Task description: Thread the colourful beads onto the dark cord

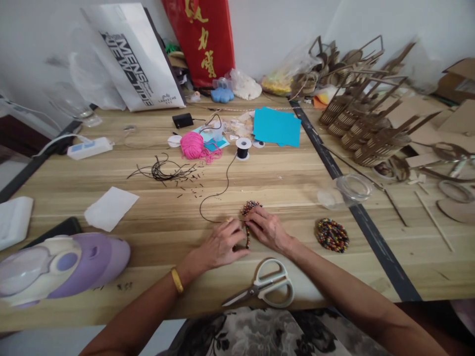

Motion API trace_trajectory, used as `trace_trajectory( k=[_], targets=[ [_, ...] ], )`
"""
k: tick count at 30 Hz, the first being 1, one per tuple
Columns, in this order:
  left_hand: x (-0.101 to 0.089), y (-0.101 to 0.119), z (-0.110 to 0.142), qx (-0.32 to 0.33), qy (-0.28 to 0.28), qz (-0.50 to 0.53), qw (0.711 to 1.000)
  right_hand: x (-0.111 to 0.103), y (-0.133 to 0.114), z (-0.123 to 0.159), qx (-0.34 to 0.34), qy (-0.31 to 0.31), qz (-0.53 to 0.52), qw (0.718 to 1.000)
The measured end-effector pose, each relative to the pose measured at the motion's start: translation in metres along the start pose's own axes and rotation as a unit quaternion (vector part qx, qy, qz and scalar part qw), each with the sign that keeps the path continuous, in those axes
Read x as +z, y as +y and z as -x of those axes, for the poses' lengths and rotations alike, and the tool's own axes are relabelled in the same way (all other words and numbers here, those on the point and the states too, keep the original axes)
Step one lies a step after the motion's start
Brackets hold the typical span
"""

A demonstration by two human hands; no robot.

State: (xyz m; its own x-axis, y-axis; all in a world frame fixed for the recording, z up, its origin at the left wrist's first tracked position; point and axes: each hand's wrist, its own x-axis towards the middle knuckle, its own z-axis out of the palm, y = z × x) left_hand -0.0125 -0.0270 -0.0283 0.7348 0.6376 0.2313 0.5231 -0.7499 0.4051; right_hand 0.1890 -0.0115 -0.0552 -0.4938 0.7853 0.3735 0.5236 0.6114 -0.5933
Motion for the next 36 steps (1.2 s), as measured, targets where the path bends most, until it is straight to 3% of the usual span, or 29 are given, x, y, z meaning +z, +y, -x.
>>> trace_trajectory(
  k=[7,13,19,30,36],
  targets=[
    [-0.002,0.001,0.0,0.021,-0.03,-0.039,0.999,-0.005,0.001,0.0,0.0,0.008,-0.016,1.0],
    [-0.016,-0.018,-0.002,0.022,-0.025,-0.034,0.999,-0.009,-0.001,0.003,-0.032,-0.013,0.02,0.999],
    [-0.015,-0.036,-0.001,0.012,-0.013,-0.005,1.0,-0.007,-0.001,0.007,-0.078,-0.043,0.05,0.995],
    [-0.013,-0.041,-0.006,-0.002,0.026,0.025,0.999,-0.015,0.0,0.002,-0.034,-0.02,0.059,0.998],
    [-0.014,-0.043,-0.004,-0.003,0.02,0.027,0.999,-0.014,0.005,0.004,-0.001,0.015,0.042,0.999]
  ],
)
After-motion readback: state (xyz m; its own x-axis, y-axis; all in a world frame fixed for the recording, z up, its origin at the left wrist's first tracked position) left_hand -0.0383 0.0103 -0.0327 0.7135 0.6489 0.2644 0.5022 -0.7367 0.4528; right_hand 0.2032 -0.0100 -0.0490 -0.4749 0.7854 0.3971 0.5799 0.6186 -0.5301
